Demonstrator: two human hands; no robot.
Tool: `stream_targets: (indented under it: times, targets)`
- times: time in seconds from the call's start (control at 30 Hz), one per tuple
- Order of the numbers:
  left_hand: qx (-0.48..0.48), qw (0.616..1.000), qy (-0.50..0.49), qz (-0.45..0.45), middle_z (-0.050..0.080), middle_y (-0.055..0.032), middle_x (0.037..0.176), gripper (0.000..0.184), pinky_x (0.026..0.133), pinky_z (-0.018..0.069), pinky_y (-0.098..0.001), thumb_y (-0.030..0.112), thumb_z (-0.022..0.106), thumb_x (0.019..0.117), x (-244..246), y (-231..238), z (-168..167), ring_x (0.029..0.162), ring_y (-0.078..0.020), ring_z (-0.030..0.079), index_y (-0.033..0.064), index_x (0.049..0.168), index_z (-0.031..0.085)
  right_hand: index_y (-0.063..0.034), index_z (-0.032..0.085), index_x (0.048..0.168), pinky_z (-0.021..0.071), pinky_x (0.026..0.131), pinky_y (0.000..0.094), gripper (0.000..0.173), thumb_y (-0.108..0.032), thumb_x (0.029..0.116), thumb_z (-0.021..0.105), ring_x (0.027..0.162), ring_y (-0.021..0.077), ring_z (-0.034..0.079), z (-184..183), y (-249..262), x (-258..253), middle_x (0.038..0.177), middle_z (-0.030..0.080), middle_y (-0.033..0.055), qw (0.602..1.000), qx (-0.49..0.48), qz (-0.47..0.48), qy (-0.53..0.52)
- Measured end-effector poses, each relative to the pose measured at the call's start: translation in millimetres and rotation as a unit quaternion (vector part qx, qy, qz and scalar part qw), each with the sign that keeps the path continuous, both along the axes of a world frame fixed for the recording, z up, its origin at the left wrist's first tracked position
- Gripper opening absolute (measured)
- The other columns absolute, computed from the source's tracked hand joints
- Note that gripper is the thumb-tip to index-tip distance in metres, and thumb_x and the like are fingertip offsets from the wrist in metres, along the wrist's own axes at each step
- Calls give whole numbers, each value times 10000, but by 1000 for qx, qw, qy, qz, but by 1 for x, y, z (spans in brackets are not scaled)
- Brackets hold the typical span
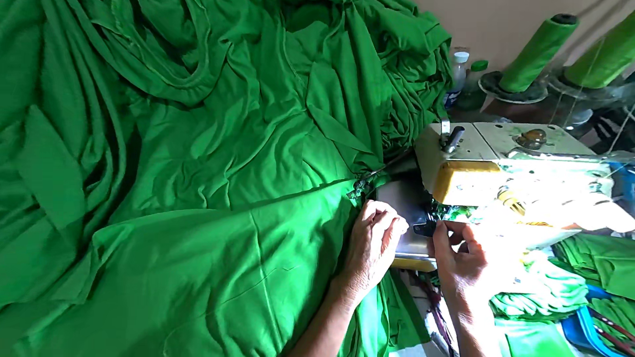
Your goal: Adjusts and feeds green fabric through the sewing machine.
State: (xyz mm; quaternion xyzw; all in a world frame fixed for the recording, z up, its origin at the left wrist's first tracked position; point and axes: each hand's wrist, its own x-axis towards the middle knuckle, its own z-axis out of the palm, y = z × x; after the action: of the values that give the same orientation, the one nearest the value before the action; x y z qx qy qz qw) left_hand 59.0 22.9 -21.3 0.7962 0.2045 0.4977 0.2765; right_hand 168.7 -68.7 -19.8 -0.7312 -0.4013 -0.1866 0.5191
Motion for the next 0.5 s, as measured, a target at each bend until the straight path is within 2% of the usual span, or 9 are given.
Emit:
stream_targets:
  times: [0.27, 0.5]
  targets:
    - [4, 1000, -6, -1, 656, -90, 965, 212, 804, 532, -177, 117, 590, 971, 0, 1, -3, 879, -93, 645, 23, 866, 749, 43, 720, 857, 433, 580, 70, 219, -128, 926, 602, 603, -62, 528, -4, 0, 0, 702, 603, 44, 998, 36, 39, 28]
    - [1, 1000, -6, -3, 656, -85, 960, 225, 798, 532, -181, 119, 582, 977, 0, 1, -4, 878, -91, 644, 23, 864, 751, 57, 707, 882, 425, 582, 65, 222, -126, 950, 603, 608, -71, 515, 2, -1, -5, 715, 585, 33, 997, 24, 33, 67]
